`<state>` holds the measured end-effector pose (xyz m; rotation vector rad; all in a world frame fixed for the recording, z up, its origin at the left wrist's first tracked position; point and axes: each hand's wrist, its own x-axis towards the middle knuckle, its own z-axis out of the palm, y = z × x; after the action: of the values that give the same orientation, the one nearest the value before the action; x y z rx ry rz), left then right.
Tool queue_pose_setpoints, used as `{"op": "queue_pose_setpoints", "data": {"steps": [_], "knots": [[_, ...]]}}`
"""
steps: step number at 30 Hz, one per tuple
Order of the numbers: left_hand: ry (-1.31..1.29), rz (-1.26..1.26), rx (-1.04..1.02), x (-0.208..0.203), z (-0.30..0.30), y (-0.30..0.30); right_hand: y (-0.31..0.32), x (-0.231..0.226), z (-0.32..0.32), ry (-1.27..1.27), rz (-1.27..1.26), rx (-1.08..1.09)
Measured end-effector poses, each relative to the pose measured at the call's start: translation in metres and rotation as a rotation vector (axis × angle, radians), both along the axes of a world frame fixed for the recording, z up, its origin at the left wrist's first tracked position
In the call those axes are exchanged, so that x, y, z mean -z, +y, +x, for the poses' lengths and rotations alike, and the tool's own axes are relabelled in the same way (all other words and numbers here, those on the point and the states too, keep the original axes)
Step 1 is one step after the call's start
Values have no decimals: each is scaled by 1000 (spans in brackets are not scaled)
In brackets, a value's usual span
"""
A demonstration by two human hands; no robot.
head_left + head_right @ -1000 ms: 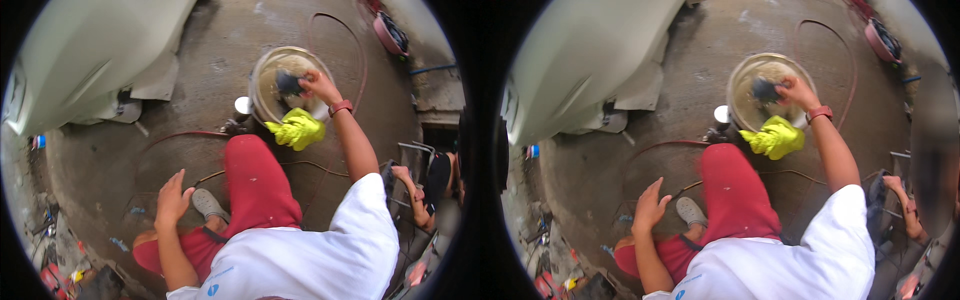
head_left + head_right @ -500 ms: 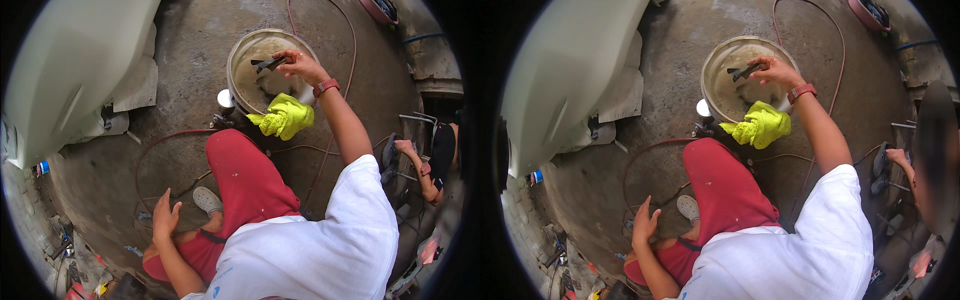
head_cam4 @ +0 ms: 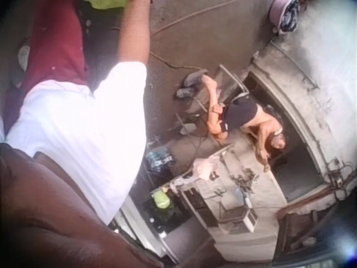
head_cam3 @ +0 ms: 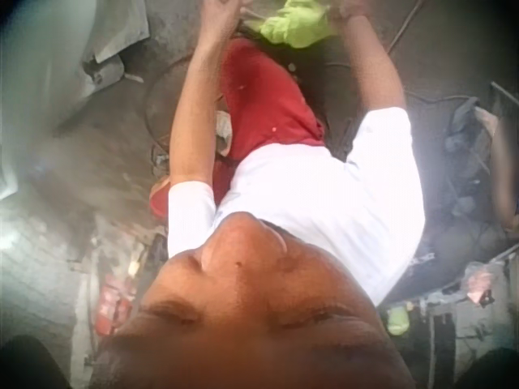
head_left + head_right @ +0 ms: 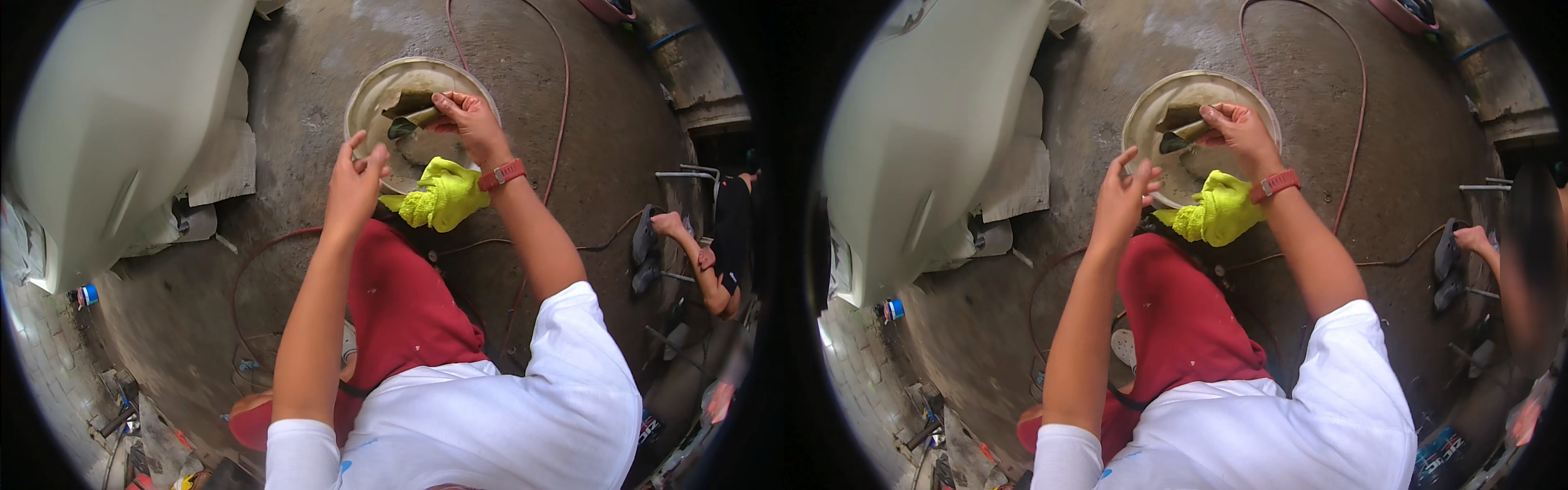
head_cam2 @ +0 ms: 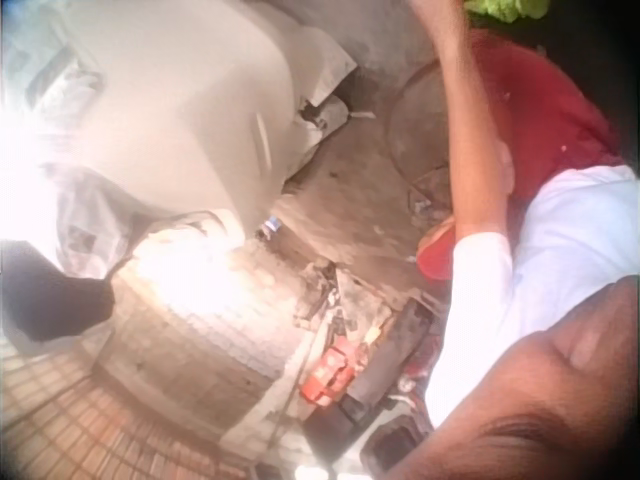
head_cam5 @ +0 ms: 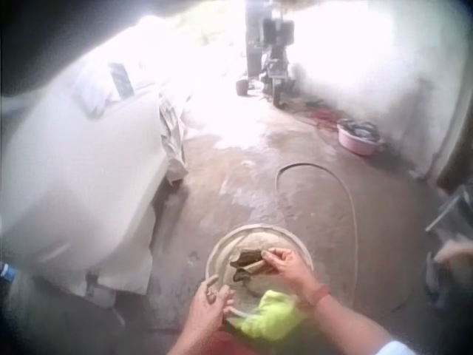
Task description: The person uses a spray gun to apply white paint to a car part, then switches to sanding the surface with a sanding block. The person handles the spray gun, paint bucket, and sanding block during the process.
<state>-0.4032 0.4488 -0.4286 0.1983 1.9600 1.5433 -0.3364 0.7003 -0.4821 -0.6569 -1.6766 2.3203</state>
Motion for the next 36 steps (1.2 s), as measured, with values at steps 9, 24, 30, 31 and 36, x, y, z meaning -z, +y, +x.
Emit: {"op": "queue_pose_setpoints", "data": {"steps": [9,24,30,31,36], "knots": [[-233,185,-67,7,-17,49,-19,3,46,121,-333,186],[-92,202,43,6,-7,35,-25,14,65,147,-364,169],[-133,170,40,-4,-7,39,-15,-12,60,96,-289,173],[-95,161,38,-7,-7,35,-10,-22,58,197,-203,145],[41,106,9,-22,3,-43,17,-51,41,191,322,148]]}}
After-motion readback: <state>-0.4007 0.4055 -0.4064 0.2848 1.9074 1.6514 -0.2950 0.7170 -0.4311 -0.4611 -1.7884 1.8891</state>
